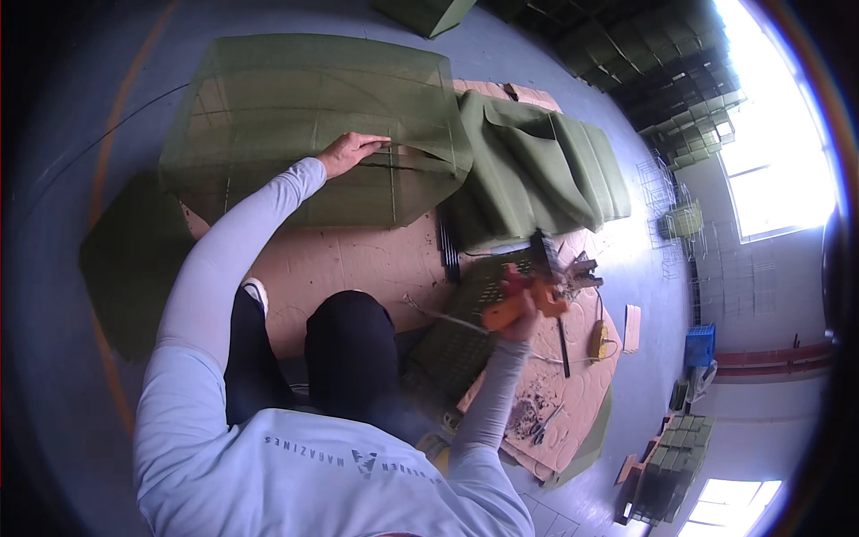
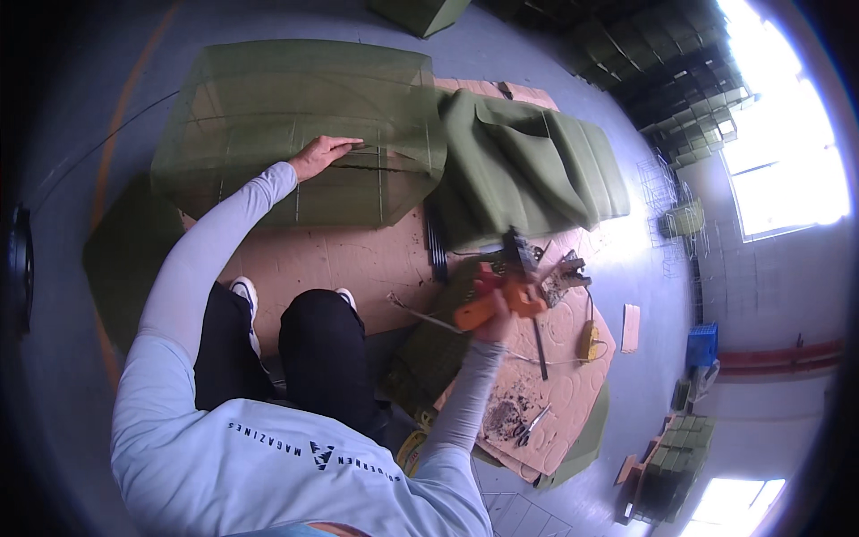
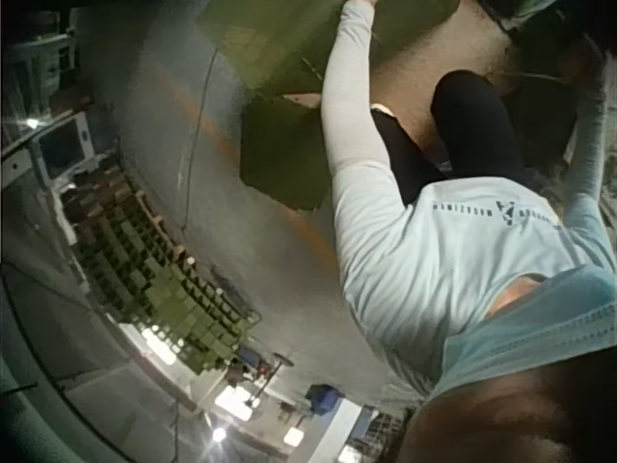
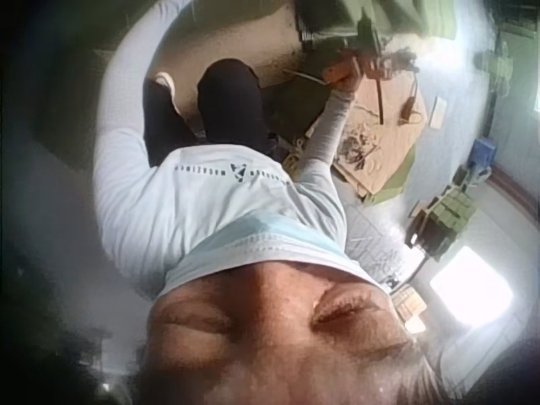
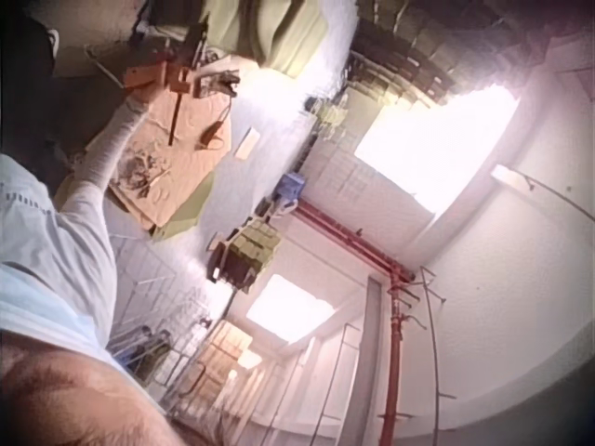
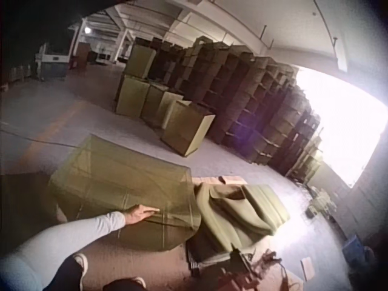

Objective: Assembling green mesh onto a wire frame using a hot glue gun.

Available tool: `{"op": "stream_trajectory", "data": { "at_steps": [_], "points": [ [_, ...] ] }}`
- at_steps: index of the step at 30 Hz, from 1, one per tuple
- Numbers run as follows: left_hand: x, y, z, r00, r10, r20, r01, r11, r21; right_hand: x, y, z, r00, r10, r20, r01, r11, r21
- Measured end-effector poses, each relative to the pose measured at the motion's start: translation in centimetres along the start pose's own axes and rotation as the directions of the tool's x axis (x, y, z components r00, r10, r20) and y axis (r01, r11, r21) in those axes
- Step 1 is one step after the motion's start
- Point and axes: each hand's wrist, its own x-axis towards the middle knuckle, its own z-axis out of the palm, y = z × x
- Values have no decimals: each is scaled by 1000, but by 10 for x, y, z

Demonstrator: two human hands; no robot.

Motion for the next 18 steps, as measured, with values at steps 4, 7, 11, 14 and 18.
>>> {"op": "stream_trajectory", "data": {
  "at_steps": [4, 7, 11, 14, 18],
  "points": [
    [2, -7, -4, 999, -7, 39, 12, 990, -139, -5, 69, 92, 986, 78, 149, -59, 991, -123],
    [5, -11, -8, 998, -23, 59, 30, 993, -117, 0, 109, 137, 946, 112, 303, -66, 985, -159],
    [5, -10, -7, 996, -39, 77, 53, 981, -186, -1, 140, 161, 929, 133, 345, -84, 984, -155],
    [5, -6, -9, 994, -97, 51, 108, 957, -271, 0, 152, 160, 941, 123, 314, -97, 991, -96],
    [6, -7, -15, 984, -169, 47, 174, 899, -401, 7, 160, 168, 955, 136, 265, -100, 984, -144]
  ]
}}
